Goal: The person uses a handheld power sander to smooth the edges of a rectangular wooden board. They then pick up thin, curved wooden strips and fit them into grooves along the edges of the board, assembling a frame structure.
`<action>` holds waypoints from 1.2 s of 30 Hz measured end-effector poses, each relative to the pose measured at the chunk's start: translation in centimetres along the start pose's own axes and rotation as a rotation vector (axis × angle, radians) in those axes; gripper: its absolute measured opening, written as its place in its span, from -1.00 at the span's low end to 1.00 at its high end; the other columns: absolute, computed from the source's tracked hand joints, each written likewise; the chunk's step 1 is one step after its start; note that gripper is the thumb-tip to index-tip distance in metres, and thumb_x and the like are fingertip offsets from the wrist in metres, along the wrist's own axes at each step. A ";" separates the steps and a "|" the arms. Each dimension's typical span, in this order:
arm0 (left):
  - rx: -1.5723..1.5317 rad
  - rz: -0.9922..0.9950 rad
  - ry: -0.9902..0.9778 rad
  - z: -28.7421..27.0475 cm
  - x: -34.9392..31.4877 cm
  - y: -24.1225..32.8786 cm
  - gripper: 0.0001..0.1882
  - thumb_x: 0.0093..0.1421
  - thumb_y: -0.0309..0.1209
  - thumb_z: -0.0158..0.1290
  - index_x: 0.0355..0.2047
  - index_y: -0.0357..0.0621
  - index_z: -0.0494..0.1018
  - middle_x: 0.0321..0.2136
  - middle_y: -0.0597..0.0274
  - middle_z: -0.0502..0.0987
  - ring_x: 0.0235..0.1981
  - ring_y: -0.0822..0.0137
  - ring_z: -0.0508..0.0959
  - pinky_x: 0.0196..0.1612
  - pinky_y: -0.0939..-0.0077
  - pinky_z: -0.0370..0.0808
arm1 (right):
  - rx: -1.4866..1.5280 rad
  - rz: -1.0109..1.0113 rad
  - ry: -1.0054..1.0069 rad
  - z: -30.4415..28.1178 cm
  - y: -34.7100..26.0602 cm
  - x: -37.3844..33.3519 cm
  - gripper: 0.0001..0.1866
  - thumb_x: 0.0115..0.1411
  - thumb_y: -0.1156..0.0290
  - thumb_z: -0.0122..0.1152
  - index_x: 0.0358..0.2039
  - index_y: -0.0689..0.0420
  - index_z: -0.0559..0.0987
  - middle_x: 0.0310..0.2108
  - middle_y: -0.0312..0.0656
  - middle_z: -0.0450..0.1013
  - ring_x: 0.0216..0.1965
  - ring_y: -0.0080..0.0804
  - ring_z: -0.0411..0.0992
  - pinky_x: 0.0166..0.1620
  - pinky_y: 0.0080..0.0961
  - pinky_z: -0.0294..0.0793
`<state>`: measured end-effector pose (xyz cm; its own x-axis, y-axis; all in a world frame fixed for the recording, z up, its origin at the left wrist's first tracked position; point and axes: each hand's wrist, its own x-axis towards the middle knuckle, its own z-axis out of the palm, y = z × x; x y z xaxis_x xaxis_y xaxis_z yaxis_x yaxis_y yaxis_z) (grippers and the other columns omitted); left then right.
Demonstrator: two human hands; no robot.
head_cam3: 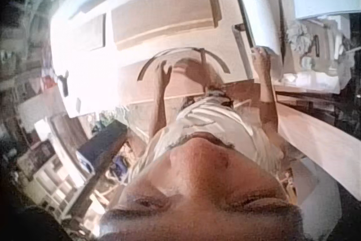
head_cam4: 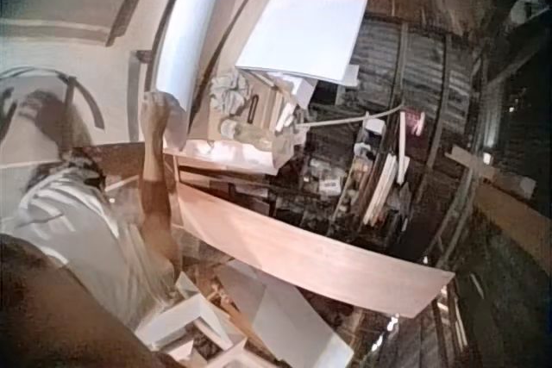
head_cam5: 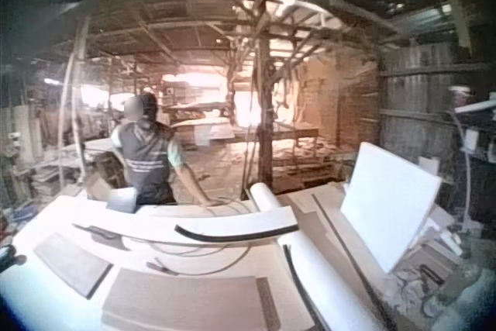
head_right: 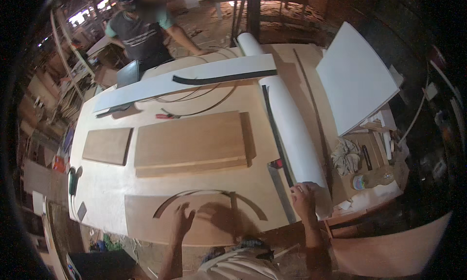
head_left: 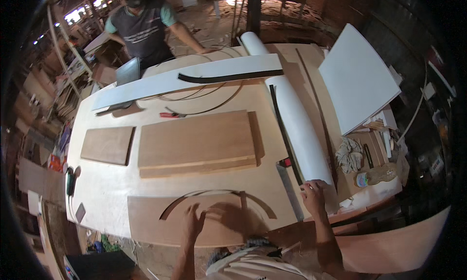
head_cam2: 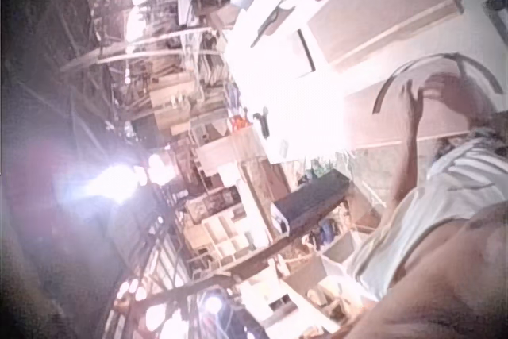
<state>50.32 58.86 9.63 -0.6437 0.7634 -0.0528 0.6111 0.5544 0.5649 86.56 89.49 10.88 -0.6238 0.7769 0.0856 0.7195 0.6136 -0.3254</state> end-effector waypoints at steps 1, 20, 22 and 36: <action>0.081 -0.149 -0.060 -0.1 -1.2 0.1 -0.46 0.23 -0.21 0.11 0.14 -0.25 0.34 0.03 -0.17 0.46 0.08 -0.19 0.41 0.12 0.02 0.36 | -0.013 -0.028 -0.078 -2.7 -1.4 0.6 -0.62 -0.02 0.35 0.44 -0.15 0.09 0.58 -0.07 -0.13 0.44 0.03 -0.05 0.37 0.03 -0.14 0.37; 0.480 -0.309 -0.210 4.1 -4.3 1.0 -0.24 0.20 -0.10 0.12 0.22 -0.45 0.21 0.19 -0.41 0.24 0.22 -0.24 0.27 0.23 0.02 0.28 | 0.352 -0.626 0.014 8.2 -22.3 58.7 -0.80 0.25 0.33 0.07 -0.30 0.17 0.59 -0.23 0.02 0.52 -0.12 0.02 0.48 -0.05 -0.13 0.47; 0.406 -0.441 -0.186 3.4 -2.7 4.3 -0.33 0.24 -0.21 0.11 0.24 -0.36 0.22 0.24 -0.28 0.23 0.24 -0.19 0.27 0.19 0.06 0.34 | 0.291 -0.622 0.029 10.3 -25.9 61.2 -0.80 0.26 0.33 0.07 -0.24 0.16 0.58 -0.20 -0.01 0.53 -0.09 0.00 0.48 -0.03 -0.13 0.47; 0.130 -0.630 -0.139 3.0 -1.9 5.5 -0.22 0.24 -0.24 0.11 0.32 -0.37 0.04 0.33 -0.31 0.03 0.36 -0.31 -0.02 0.31 0.04 0.20 | 0.270 -0.652 -0.142 18.6 -38.6 70.4 -0.69 -0.02 0.37 0.39 -0.23 0.12 0.57 -0.20 -0.01 0.57 -0.11 -0.08 0.52 -0.05 -0.26 0.52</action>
<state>56.26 61.51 10.39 -0.8366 0.3103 -0.4514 0.1928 0.9382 0.2875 9.17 117.90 11.90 -0.9475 0.2271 0.2249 0.0977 0.8758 -0.4728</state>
